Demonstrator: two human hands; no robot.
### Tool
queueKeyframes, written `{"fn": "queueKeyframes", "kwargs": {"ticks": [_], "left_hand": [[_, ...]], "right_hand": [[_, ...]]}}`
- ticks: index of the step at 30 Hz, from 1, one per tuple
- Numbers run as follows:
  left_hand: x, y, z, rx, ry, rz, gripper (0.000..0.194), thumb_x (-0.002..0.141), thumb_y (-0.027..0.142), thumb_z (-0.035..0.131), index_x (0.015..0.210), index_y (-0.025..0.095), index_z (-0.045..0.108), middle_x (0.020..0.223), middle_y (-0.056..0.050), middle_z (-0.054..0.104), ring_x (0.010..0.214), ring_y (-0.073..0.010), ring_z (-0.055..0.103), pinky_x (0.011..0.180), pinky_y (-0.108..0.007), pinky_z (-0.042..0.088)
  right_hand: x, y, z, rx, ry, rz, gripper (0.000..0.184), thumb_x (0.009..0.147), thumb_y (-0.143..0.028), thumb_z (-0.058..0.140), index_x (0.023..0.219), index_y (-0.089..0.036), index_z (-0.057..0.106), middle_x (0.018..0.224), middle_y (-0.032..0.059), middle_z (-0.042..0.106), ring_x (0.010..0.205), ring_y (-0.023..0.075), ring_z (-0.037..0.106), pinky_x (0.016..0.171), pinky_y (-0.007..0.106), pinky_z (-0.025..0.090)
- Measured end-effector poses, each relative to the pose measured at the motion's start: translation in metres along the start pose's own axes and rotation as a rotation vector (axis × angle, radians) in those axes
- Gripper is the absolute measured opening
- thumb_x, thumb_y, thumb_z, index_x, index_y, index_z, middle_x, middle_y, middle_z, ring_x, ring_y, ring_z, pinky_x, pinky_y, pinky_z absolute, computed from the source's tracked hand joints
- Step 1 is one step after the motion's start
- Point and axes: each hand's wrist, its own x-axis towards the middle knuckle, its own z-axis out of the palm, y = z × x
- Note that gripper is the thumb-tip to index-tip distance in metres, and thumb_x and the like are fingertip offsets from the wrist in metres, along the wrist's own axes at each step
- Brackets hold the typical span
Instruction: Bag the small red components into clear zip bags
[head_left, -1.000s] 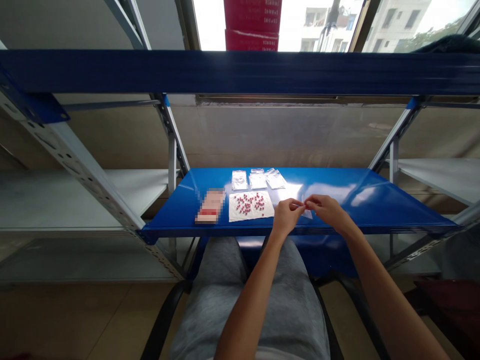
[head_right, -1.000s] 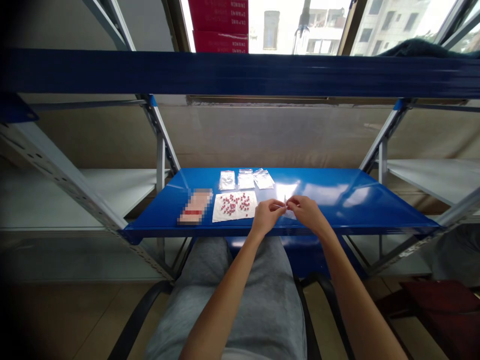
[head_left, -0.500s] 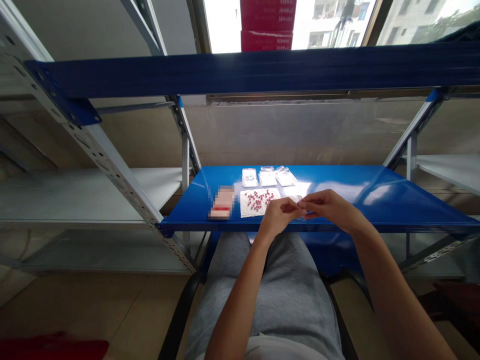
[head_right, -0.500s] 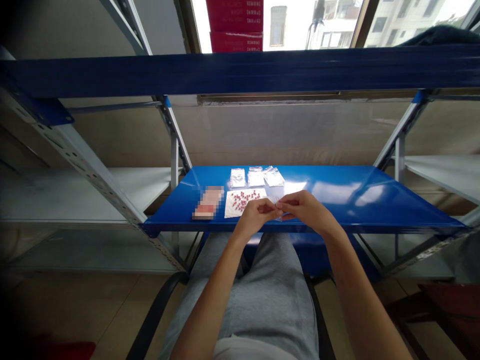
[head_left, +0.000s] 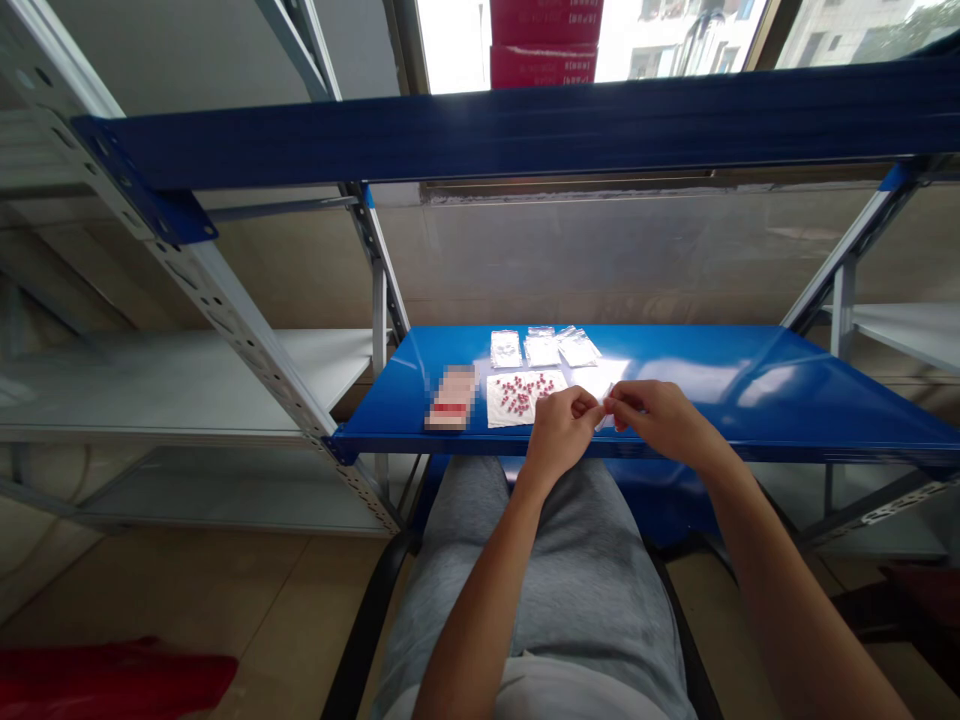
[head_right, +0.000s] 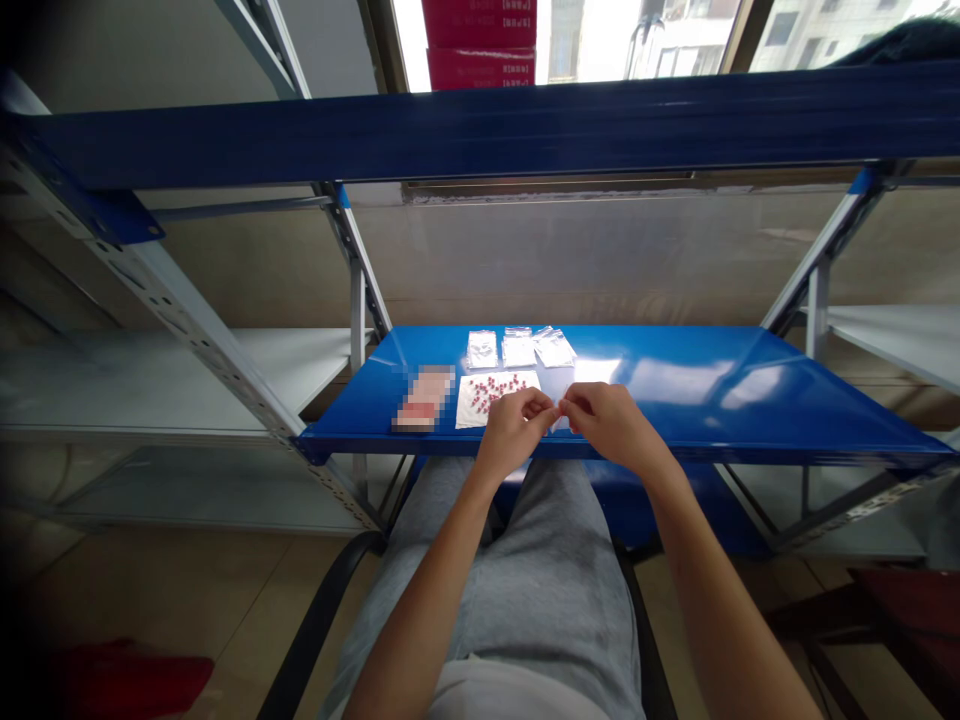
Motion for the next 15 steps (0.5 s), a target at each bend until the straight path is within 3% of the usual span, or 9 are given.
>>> {"fn": "queueKeyframes", "kwargs": {"ticks": [5,10,15], "left_hand": [[-0.004,0.003,0.007,0.067,0.057,0.042,0.013,0.085,0.019,0.067,0.072,0.018,0.064,0.068,-0.001,0.068,0.066,-0.0142,0.064,0.063,-0.025,0.044],[-0.003,0.005,0.003,0.164,0.142,0.079,0.016,0.088,0.018,0.062,0.072,0.018,0.059,0.067,0.001,0.064,0.067,-0.0145,0.061,0.065,-0.026,0.043],[-0.005,0.008,-0.002,0.321,0.212,0.142,0.008,0.085,0.013,0.060,0.080,0.019,0.059,0.078,-0.001,0.062,0.073,-0.0155,0.059,0.069,-0.027,0.045]], "right_hand": [[-0.004,-0.002,0.003,-0.232,0.078,-0.012,0.026,0.093,-0.029,0.046,0.072,-0.020,0.059,0.069,0.0051,0.068,0.064,0.0180,0.058,0.061,0.030,0.030],[-0.009,-0.007,0.002,-0.411,0.126,0.078,0.023,0.095,-0.030,0.047,0.082,-0.020,0.063,0.079,0.0098,0.071,0.070,0.0216,0.060,0.061,0.031,0.027],[-0.009,-0.014,0.002,-0.415,0.129,0.168,0.024,0.089,-0.029,0.052,0.067,-0.021,0.058,0.065,0.0069,0.064,0.062,0.0198,0.057,0.060,0.031,0.025]]}}
